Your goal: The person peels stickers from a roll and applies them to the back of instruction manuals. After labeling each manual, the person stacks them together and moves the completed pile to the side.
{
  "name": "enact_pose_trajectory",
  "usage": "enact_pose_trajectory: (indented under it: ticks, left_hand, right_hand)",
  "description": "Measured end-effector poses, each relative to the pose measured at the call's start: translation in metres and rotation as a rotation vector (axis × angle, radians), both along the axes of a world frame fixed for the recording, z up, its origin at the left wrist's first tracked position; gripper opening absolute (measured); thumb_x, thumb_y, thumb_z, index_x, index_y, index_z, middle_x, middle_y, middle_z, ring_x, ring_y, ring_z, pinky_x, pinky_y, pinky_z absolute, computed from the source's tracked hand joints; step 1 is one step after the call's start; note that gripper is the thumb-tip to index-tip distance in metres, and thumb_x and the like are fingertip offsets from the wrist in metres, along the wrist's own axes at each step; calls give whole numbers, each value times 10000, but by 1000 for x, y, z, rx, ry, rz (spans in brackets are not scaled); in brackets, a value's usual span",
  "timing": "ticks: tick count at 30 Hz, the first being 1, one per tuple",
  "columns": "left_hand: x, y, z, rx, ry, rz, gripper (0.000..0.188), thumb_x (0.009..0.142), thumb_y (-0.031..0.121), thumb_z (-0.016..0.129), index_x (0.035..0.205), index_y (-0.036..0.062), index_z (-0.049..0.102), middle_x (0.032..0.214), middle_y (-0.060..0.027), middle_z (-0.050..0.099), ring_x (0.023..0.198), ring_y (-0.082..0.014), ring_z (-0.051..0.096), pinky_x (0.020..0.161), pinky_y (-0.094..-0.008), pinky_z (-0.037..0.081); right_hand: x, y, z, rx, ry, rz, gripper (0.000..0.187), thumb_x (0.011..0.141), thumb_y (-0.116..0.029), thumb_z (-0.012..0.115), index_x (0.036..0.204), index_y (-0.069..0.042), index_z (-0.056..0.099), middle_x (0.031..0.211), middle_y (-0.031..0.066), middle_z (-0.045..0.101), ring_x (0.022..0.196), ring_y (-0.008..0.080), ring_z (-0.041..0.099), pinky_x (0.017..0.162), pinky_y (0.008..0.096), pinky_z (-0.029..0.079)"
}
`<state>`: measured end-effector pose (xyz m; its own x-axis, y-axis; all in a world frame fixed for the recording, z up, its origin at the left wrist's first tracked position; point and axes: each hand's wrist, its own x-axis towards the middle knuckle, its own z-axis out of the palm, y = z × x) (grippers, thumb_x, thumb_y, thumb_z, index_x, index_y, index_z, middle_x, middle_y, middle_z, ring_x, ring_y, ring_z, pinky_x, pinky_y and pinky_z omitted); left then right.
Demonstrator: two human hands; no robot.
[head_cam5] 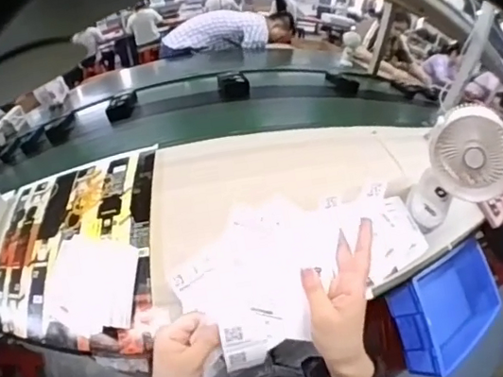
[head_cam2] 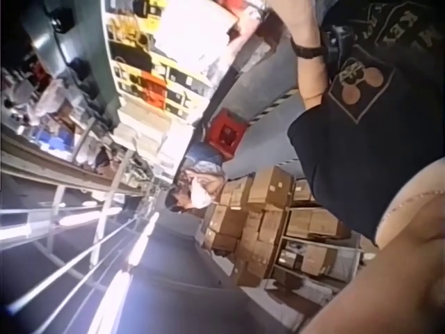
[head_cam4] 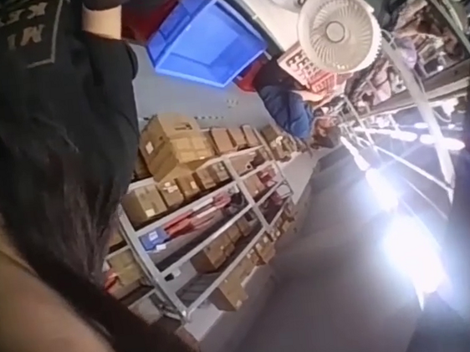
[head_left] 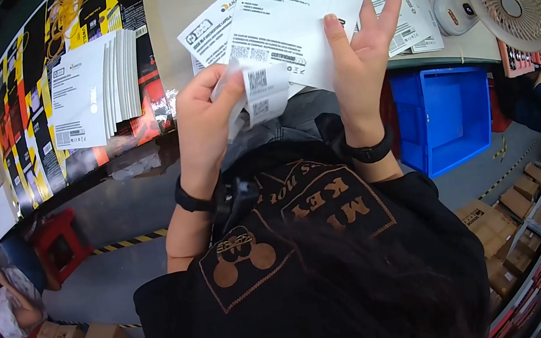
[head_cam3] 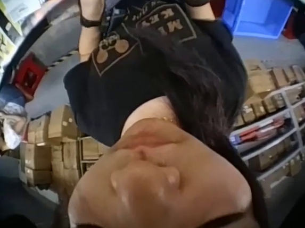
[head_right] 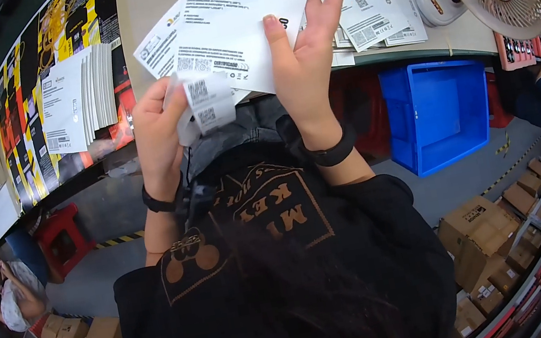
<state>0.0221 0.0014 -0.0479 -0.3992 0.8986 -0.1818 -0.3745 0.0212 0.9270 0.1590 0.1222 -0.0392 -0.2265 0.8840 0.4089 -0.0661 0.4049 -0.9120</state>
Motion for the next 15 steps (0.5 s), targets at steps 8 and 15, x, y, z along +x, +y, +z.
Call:
enact_pose_trajectory:
  ticks: [8, 15]
  left_hand:
    - [-28, -2, -3, -224, 474, -102, 179, 858, 118, 606, 976, -15, 627, 927, -106, 644, 848, -149, 593, 766, -263, 451]
    - [-15, -13, 7, -42, 1185, 61, 127, 838, 119, 593, 882, 1, 582, 1257, -194, 482, 1168, -364, 442, 962, -437, 352]
  right_hand:
    - [30, 28, 14, -121, 103, -56, 917, 810, 118, 538, 1444, -71, -98, 1398, 322, 243, 1155, 287, 486, 923, 331, 436]
    - [62, 53, 12, -147, -33, -85, 927, 787, 132, 549, 1449, -68, -70, 1400, 316, 247, 1145, 304, 498, 907, 340, 453]
